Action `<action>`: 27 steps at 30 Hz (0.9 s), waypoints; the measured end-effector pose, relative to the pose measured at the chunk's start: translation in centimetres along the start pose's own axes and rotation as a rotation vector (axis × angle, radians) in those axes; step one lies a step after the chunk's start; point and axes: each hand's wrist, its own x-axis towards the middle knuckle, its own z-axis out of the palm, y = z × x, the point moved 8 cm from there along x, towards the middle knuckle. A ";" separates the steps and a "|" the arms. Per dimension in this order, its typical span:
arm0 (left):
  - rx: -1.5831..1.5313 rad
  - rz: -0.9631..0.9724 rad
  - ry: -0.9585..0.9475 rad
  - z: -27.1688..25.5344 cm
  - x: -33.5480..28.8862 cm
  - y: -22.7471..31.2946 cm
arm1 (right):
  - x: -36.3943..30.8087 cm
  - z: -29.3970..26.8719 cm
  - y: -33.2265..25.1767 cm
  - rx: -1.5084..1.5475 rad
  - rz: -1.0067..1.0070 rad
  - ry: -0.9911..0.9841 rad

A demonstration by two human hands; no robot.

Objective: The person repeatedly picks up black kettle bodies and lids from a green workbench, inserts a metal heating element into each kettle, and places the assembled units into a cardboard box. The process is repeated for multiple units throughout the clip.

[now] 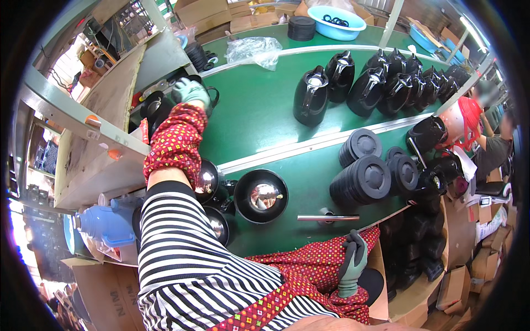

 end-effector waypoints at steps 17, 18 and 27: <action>-0.405 0.751 0.586 -13.4 -11.0 3.9 | 1.9 1.4 -7.1 -0.228 -0.232 -0.107; -0.416 0.832 0.603 -17.1 -14.3 3.7 | 2.4 1.5 -9.2 -0.250 -0.334 -0.106; -0.580 1.613 0.783 -35.5 -44.3 0.4 | 1.6 -0.1 -25.7 -0.321 -0.882 -0.150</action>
